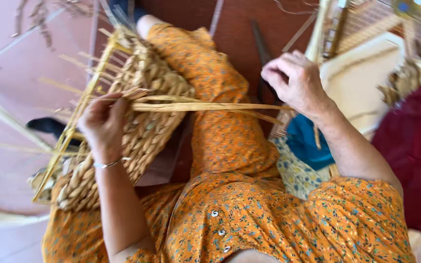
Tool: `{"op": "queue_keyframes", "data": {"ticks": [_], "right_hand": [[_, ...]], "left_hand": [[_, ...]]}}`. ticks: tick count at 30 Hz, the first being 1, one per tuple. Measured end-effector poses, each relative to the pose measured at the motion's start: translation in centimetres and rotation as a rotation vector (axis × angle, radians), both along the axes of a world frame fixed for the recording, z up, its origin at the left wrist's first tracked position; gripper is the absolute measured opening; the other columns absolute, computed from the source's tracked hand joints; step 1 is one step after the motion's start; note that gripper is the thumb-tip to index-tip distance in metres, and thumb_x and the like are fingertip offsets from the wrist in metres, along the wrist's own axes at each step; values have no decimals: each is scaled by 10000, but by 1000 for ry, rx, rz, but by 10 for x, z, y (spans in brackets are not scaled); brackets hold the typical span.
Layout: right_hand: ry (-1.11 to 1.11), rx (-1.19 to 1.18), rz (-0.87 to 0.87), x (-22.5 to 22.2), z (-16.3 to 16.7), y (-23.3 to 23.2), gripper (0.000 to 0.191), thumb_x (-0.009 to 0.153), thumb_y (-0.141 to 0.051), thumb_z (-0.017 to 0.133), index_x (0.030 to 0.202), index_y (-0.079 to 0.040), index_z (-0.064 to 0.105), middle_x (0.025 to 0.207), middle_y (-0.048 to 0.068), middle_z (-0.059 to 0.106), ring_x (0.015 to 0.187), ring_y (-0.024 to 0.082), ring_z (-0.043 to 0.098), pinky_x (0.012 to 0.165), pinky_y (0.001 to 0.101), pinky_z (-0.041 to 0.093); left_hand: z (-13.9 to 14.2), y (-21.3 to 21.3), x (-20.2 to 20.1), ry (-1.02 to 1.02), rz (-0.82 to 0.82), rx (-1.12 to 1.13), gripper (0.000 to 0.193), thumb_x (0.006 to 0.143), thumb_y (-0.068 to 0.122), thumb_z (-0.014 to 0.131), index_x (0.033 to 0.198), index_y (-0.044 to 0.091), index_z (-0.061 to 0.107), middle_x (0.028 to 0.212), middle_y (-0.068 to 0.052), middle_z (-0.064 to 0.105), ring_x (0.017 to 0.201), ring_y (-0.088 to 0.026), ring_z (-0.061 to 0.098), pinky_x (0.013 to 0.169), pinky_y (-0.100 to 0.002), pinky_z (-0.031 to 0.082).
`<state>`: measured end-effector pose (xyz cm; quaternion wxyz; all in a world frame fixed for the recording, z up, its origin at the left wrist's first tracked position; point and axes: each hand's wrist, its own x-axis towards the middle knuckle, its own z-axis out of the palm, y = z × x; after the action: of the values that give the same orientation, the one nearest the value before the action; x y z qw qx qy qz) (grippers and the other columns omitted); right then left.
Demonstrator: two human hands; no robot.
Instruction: The person trims excess bamboo strands from the rim of a partially woven basket using shears, then continues weaving the rim by hand, interlacing bamboo strips through the vertical stakes.
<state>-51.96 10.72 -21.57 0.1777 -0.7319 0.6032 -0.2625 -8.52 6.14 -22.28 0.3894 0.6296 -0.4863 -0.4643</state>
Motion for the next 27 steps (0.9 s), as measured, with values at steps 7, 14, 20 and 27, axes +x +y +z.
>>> {"op": "queue_keyframes", "data": {"ticks": [7,14,20,27], "right_hand": [[-298,-177,255,134,-21,-143,303,972,-287,854,938,-35,690,845,87,713,679,154,696,594,297,568],[-291,25,360,189,-43,-177,179,958,-170,749,861,-38,675,727,82,700,587,129,673,523,288,584],[-793,448,275,138,-13,-217,91,1031,-69,627,968,-24,674,821,97,699,610,83,653,518,243,567],[-1209,645,157,128,-11,-249,198,1054,-209,652,1076,-24,721,962,90,755,770,119,702,701,296,605]], "left_hand": [[-12,-16,-16,-1,1,-74,105,1016,10,715,1117,6,742,886,-1,710,729,-9,584,645,-168,474],[-13,-27,-11,-127,-47,-171,89,1006,63,714,1084,38,747,958,-44,762,788,-40,688,708,-209,601],[-11,-29,-7,-205,-31,-115,92,997,95,731,1082,69,757,885,3,756,699,-11,633,605,-180,534],[-8,-32,-9,-203,-25,-111,94,995,85,737,1086,73,754,831,25,700,626,4,501,530,-178,418]]}}
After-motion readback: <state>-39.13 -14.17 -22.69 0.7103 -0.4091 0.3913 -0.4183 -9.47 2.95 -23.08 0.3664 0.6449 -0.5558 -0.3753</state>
